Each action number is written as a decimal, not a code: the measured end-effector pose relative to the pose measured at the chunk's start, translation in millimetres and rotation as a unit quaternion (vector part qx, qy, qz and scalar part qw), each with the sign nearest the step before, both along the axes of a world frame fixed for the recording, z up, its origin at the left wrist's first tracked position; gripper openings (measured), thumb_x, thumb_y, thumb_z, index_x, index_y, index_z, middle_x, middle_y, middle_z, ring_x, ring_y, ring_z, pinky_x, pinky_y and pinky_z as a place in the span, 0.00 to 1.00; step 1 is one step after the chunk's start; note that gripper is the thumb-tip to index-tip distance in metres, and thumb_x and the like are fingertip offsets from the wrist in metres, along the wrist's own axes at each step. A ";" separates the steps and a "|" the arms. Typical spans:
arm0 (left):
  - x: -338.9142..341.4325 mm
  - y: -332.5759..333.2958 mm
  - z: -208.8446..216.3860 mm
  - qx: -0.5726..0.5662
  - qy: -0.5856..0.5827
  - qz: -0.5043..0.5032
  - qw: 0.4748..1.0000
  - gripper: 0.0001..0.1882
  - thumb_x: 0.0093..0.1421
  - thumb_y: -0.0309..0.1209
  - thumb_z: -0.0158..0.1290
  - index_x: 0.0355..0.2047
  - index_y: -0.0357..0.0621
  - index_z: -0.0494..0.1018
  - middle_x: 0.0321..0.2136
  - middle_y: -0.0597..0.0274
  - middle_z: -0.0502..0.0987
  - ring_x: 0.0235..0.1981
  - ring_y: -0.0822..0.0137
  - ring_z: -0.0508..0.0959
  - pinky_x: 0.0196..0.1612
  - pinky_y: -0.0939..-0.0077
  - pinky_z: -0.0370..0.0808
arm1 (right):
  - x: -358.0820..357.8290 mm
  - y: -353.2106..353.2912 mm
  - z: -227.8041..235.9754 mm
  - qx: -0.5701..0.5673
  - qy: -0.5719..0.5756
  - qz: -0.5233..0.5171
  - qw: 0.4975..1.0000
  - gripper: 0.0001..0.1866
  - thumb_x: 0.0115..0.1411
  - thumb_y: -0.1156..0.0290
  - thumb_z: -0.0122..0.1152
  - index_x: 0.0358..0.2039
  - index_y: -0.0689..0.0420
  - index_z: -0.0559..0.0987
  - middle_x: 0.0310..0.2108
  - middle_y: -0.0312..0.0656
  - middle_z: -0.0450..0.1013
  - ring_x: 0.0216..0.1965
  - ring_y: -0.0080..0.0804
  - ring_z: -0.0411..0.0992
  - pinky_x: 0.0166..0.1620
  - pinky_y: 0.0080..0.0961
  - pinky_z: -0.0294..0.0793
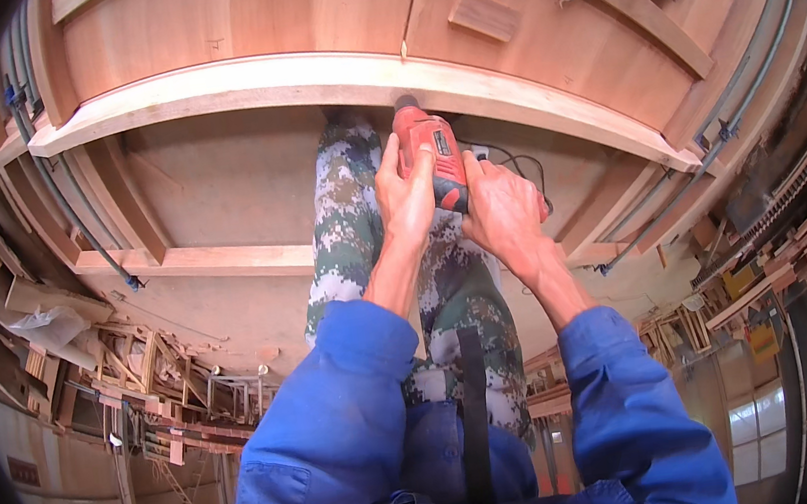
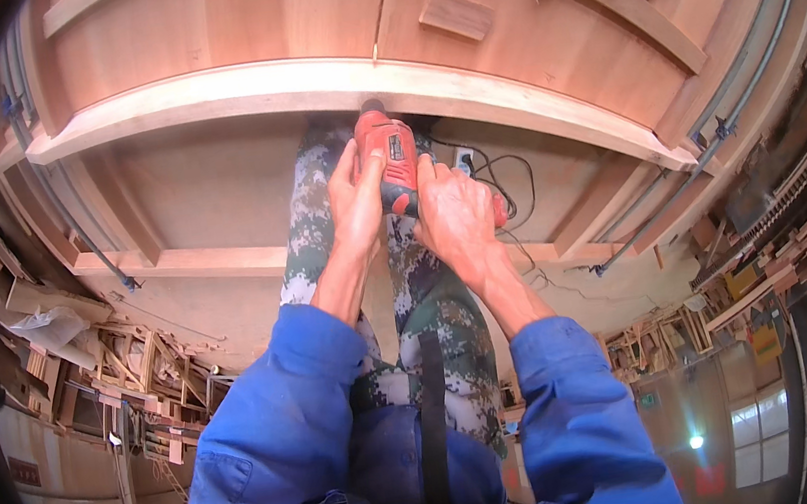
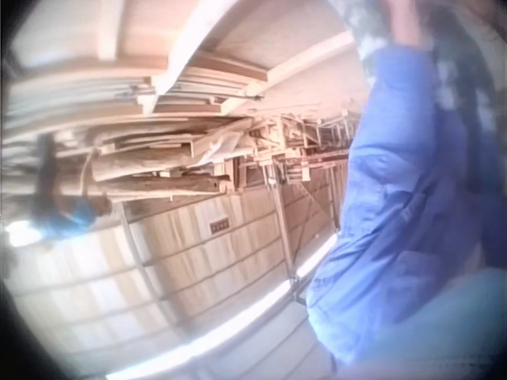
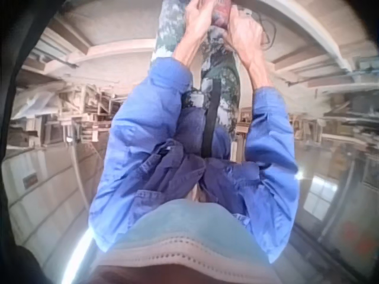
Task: The person uses a red cordless drill to drive screws into a curved wooden beam attached to a larger wooden structure. The person holds the drill with both hands and works along the length of the beam, occasionally adjusting position.
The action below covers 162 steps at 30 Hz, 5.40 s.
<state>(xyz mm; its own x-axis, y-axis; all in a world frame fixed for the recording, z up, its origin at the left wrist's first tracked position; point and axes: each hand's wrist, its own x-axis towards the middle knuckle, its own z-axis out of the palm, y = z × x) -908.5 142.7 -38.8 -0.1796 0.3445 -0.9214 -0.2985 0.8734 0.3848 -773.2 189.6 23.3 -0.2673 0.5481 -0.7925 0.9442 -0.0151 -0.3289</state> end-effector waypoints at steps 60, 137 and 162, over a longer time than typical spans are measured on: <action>15.5 9.6 -20.7 -0.017 0.038 0.045 0.998 0.37 0.68 0.37 0.60 0.70 0.25 0.62 0.64 0.40 0.73 0.62 0.59 0.76 0.63 0.71 0.72 | 10.3 10.8 -34.5 0.029 -0.013 0.072 0.997 0.22 0.40 0.73 0.75 0.36 0.60 0.75 0.33 0.50 0.81 0.38 0.48 0.82 0.40 0.42 0.83; 261.3 -81.3 34.8 -0.155 -0.217 -0.037 0.963 0.29 0.70 0.54 0.56 0.53 0.37 0.78 0.43 0.59 0.83 0.41 0.68 0.82 0.46 0.68 0.78 | 226.4 -221.2 38.7 0.023 0.069 -0.590 0.804 0.29 0.52 0.74 0.71 0.56 0.60 0.77 0.39 0.58 0.82 0.43 0.58 0.81 0.47 0.45 0.79; 263.2 -85.6 32.6 -0.166 -0.221 -0.078 0.958 0.32 0.70 0.57 0.55 0.52 0.35 0.77 0.44 0.57 0.82 0.42 0.67 0.82 0.46 0.68 0.79 | 230.3 -225.4 42.3 0.007 0.077 -0.606 0.792 0.28 0.52 0.79 0.68 0.57 0.63 0.77 0.40 0.54 0.81 0.43 0.50 0.82 0.49 0.39 0.78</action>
<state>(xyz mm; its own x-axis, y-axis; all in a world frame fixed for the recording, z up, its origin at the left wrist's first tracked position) -645.2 57.1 -6.1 0.2834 0.0107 -0.9589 -0.2248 0.9728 -0.0556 -542.9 -35.8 65.5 0.3687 0.4854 -0.7928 0.1877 -0.8742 -0.4479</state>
